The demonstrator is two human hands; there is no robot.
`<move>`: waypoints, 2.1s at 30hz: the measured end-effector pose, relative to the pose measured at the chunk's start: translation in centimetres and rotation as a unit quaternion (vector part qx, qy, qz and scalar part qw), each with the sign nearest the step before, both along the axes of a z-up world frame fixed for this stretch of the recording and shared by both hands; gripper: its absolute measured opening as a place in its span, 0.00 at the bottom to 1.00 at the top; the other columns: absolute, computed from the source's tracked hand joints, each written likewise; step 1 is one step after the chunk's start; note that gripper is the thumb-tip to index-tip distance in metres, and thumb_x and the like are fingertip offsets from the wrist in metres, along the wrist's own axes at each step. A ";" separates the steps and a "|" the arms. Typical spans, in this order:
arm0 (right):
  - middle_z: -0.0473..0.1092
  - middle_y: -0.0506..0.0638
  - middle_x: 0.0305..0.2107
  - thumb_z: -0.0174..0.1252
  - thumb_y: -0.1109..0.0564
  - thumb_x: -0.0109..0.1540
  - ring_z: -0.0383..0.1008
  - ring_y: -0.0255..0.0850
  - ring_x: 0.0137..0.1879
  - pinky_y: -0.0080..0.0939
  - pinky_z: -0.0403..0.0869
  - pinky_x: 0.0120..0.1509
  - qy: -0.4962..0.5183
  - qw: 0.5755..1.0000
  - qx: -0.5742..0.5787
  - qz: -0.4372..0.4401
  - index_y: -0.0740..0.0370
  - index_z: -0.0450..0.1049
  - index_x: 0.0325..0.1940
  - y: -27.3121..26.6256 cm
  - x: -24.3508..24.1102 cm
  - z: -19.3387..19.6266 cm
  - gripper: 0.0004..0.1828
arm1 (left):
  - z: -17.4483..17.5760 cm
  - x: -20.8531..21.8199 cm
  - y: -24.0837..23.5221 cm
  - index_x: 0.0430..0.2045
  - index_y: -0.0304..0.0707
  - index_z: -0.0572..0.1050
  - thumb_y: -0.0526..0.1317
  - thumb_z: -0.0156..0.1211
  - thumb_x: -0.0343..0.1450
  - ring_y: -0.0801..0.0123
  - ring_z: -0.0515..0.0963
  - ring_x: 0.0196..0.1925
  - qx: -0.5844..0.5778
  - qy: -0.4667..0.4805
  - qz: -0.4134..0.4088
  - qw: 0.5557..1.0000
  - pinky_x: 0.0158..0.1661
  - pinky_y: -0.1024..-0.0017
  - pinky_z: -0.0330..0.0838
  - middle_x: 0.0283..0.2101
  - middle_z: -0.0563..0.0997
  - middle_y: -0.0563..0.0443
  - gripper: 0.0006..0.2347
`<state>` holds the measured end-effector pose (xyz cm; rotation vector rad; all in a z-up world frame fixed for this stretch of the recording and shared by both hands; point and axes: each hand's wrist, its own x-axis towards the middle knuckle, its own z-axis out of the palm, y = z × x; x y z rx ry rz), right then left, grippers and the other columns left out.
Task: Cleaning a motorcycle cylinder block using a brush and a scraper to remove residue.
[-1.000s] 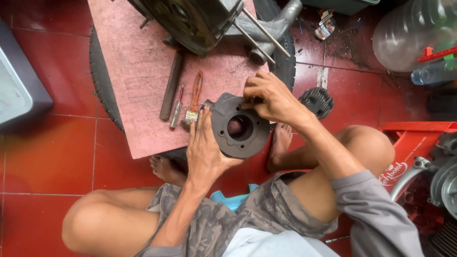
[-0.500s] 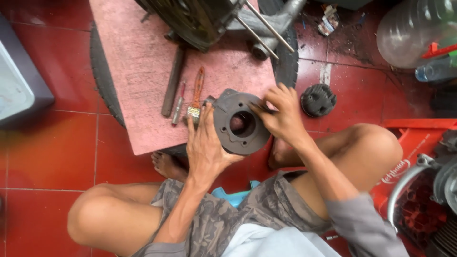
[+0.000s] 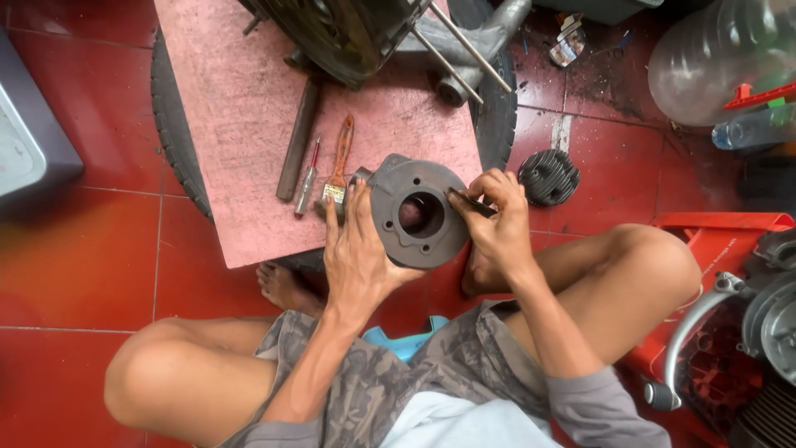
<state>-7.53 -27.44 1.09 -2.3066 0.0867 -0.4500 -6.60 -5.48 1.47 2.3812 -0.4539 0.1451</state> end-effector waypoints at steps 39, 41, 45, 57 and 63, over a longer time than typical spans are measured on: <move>0.69 0.37 0.28 0.75 0.48 0.55 0.67 0.38 0.41 0.42 0.53 0.53 0.016 0.993 -0.057 0.098 0.46 0.75 0.29 -0.8 3.3 0.9 0.13 | -1.1 0.3 0.0 0.61 0.24 0.62 0.65 0.81 0.37 0.38 0.72 0.65 0.007 -0.039 0.002 0.999 0.73 0.47 0.45 0.63 0.70 0.26 0.60; 0.68 0.38 0.28 0.76 0.47 0.54 0.67 0.40 0.41 0.43 0.54 0.50 0.009 0.993 -0.074 0.095 0.47 0.74 0.28 0.1 4.2 1.7 0.15 | -1.3 0.3 -0.1 0.61 0.22 0.61 0.64 0.81 0.36 0.36 0.72 0.65 0.005 -0.032 -0.003 0.999 0.73 0.47 0.46 0.63 0.70 0.24 0.61; 0.68 0.39 0.27 0.77 0.46 0.51 0.68 0.42 0.42 0.46 0.54 0.50 -0.025 0.982 -0.103 0.155 0.45 0.74 0.26 2.0 8.3 1.2 0.15 | -1.4 0.6 -0.2 0.62 0.21 0.60 0.64 0.80 0.36 0.34 0.71 0.65 -0.002 -0.035 -0.009 0.999 0.73 0.47 0.47 0.63 0.69 0.23 0.62; 0.63 0.38 0.24 0.75 0.48 0.56 0.66 0.39 0.40 0.41 0.54 0.51 0.014 0.991 -0.089 0.103 0.48 0.72 0.27 -1.1 1.3 2.0 0.16 | -1.6 0.0 0.0 0.61 0.24 0.62 0.66 0.80 0.39 0.38 0.74 0.64 -0.003 -0.039 0.004 0.999 0.73 0.48 0.43 0.62 0.71 0.27 0.59; 0.64 0.44 0.28 0.77 0.50 0.56 0.64 0.47 0.42 0.44 0.56 0.49 -0.029 0.989 -0.057 0.135 0.50 0.69 0.26 -0.3 5.4 1.2 0.19 | -1.8 0.4 0.0 0.61 0.25 0.62 0.70 0.76 0.39 0.40 0.74 0.64 -0.003 -0.068 0.004 0.998 0.73 0.49 0.46 0.63 0.71 0.28 0.60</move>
